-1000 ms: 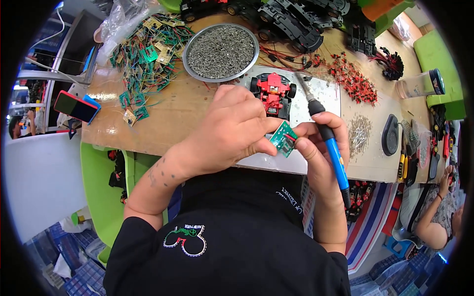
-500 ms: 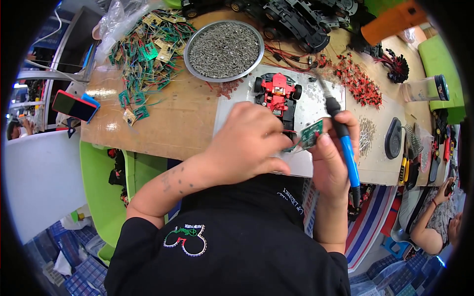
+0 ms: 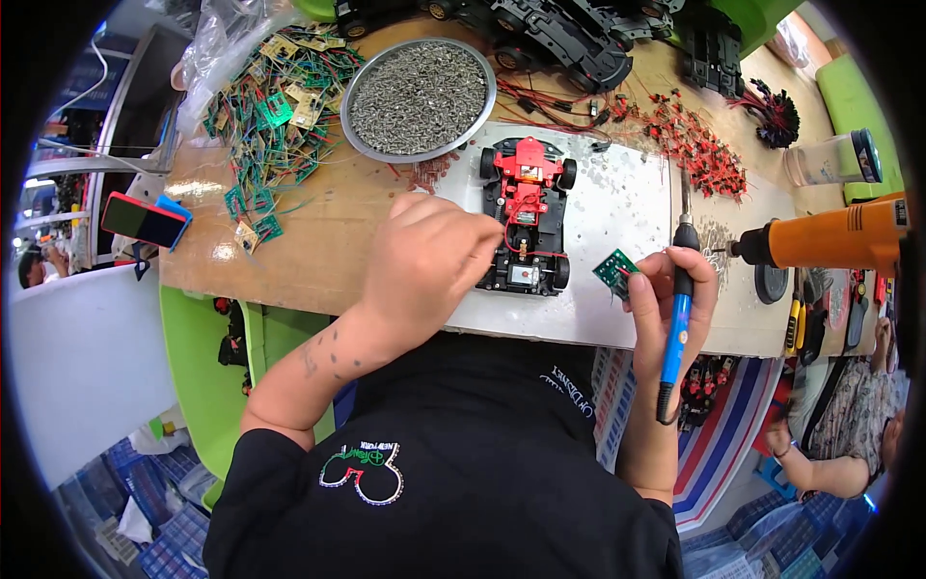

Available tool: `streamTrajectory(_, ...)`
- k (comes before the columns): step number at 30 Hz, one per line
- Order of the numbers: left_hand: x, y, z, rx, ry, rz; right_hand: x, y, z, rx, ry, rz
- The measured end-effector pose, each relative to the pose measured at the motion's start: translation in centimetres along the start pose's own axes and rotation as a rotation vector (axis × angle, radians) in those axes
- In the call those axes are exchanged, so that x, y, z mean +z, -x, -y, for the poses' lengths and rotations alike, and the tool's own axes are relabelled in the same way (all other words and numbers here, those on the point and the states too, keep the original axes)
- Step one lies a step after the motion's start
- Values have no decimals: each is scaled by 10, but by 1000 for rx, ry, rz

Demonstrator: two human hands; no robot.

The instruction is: Soldering internal components and assembling the chassis of toy cars at a workstation.

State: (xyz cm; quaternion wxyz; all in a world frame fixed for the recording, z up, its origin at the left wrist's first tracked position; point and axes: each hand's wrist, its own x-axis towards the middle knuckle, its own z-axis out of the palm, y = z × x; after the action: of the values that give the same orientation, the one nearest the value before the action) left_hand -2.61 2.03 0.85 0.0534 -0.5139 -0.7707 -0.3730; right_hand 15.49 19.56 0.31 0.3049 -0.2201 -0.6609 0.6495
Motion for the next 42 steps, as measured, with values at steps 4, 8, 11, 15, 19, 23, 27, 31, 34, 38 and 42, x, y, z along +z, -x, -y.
streamTrajectory(4,6,-12,-18,83,92,48,11,-1,-3,-105,231,-20)
streamTrajectory(8,17,-16,-23,89,62,63,20,-3,-2,-146,267,6)
streamTrajectory(11,19,-13,-23,-2,159,103,22,-3,-3,-166,262,12)
streamTrajectory(15,19,-10,-22,-176,288,167,26,-4,-3,-148,205,27)
streamTrajectory(19,20,-7,-18,-238,344,184,29,-7,-2,-176,201,41)
streamTrajectory(23,20,-8,-14,-258,381,214,30,-9,-1,-182,225,62)
streamTrajectory(27,19,-12,-13,-299,434,275,28,-14,2,-271,348,97)
streamTrajectory(31,16,-13,-13,-370,473,301,15,-27,18,-640,731,115)
streamTrajectory(34,20,-12,-12,-414,521,282,-1,-17,27,-699,657,129)
streamTrajectory(38,18,-15,-15,-541,591,289,-11,2,30,-623,528,217)
streamTrajectory(42,20,-15,-15,-568,617,277,-7,17,26,-478,439,183)
